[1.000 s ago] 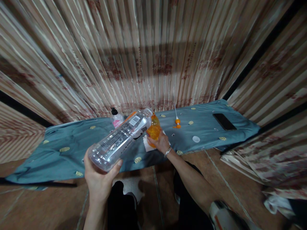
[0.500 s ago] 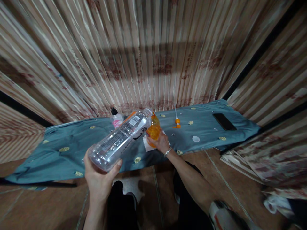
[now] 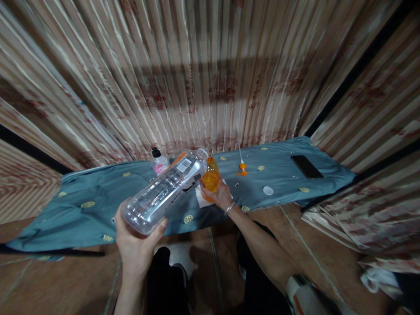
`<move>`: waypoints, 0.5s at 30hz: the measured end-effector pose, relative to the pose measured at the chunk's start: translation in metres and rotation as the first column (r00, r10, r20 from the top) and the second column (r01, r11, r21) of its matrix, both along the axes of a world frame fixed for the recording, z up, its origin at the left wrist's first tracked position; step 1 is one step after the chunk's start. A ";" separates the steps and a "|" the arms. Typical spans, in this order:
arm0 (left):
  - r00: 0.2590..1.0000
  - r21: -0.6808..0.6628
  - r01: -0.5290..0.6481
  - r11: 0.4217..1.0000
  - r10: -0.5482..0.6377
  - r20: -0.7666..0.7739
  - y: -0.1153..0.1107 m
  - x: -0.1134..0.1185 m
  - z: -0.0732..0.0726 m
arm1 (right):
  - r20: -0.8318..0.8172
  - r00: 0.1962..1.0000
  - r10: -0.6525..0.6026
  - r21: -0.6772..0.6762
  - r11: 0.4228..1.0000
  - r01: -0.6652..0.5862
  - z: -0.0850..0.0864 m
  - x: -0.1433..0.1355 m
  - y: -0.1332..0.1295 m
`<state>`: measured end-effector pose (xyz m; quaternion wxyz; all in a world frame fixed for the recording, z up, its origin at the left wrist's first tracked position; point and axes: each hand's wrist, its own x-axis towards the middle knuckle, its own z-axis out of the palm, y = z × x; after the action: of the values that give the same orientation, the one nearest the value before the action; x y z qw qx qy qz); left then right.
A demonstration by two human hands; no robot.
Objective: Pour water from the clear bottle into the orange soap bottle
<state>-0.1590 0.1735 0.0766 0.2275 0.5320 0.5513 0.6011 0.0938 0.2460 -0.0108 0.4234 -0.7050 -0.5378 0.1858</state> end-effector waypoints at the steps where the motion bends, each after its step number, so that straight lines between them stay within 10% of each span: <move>1: 1.000 -0.016 -0.005 1.000 0.005 0.015 0.000 0.001 0.002 | -0.003 1.000 0.002 -0.005 1.000 -0.002 0.000 0.000 0.000; 15: 0.998 -0.054 -0.020 0.998 0.023 0.052 -0.001 0.005 0.010 | -0.033 0.999 -0.001 0.052 0.999 0.003 -0.004 0.000 0.002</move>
<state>-0.1542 0.1725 0.0865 0.2495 0.5039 0.5667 0.6023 0.0936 0.2475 -0.0153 0.4505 -0.6911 -0.5347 0.1830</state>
